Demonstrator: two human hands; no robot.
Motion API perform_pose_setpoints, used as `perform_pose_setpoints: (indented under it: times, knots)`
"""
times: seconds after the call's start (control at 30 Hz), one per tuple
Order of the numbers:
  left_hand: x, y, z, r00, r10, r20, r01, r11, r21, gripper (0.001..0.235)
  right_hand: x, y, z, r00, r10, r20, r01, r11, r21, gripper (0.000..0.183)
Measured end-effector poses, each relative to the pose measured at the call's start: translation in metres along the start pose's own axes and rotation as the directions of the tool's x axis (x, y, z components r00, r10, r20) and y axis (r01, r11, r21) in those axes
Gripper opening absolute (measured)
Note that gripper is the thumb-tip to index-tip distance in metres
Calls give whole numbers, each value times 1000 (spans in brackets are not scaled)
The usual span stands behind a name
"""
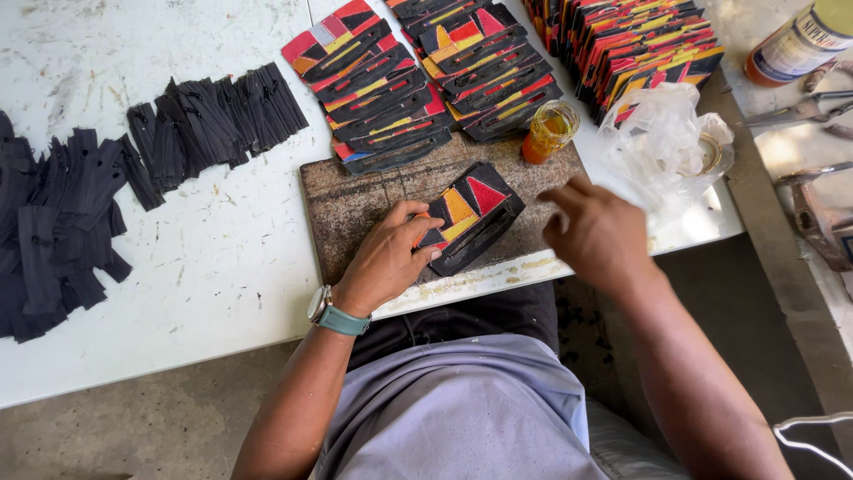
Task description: The person repeatedly applies a viscous substance from a small jar onto the edges of small patterned pouches using a finger. They handle each pouch one at a time, spread the substance along seams, and place the finished pouches into a growing stack on the table.
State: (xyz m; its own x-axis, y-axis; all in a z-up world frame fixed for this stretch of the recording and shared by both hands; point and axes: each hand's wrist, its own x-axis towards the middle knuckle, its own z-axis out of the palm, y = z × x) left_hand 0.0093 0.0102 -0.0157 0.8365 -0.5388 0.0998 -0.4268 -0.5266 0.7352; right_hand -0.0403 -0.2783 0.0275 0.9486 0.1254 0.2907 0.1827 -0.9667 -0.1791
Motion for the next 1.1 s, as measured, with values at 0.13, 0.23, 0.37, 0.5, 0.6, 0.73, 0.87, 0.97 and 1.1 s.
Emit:
perform_pose_setpoints:
  times: [0.13, 0.23, 0.37, 0.5, 0.6, 0.73, 0.87, 0.97, 1.1]
  knots:
    - [-2, 6, 3, 994, -73, -77, 71, 997, -19, 64, 41, 24, -16, 989, 4, -146, -33, 981, -192, 30]
    - [-2, 14, 3, 990, -92, -109, 92, 996, -7, 69, 72, 34, -13, 999, 33, -3, -32, 971, -238, 28]
    - [2, 16, 3, 983, -157, -95, 159, 987, 14, 69, 96, 44, 1, 986, 67, 151, -23, 962, -274, 27]
    - [1, 14, 7, 987, -104, -125, 109, 993, 33, 66, 98, 46, 3, 994, 15, 111, 7, 982, -188, 25]
    - [1, 14, 7, 990, -29, -135, 28, 1000, -8, 66, 94, 39, -16, 999, -28, 39, 35, 985, -168, 30]
    - [0, 9, 4, 996, -21, -90, 16, 998, -57, 58, 38, 14, -37, 996, 46, 74, -74, 897, 436, 73]
    - [3, 5, 5, 996, -72, -48, 69, 995, -67, 53, -1, -20, -8, 688, -67, 723, -630, 439, 640, 122]
    - [2, 6, 4, 998, -23, -62, 21, 999, -30, 53, -4, -30, 5, 647, 17, 762, -680, 466, 567, 122]
    - [3, 6, 3, 998, -19, -63, 17, 999, -28, 53, 7, -40, 1, 634, 74, 770, -683, 522, 512, 119]
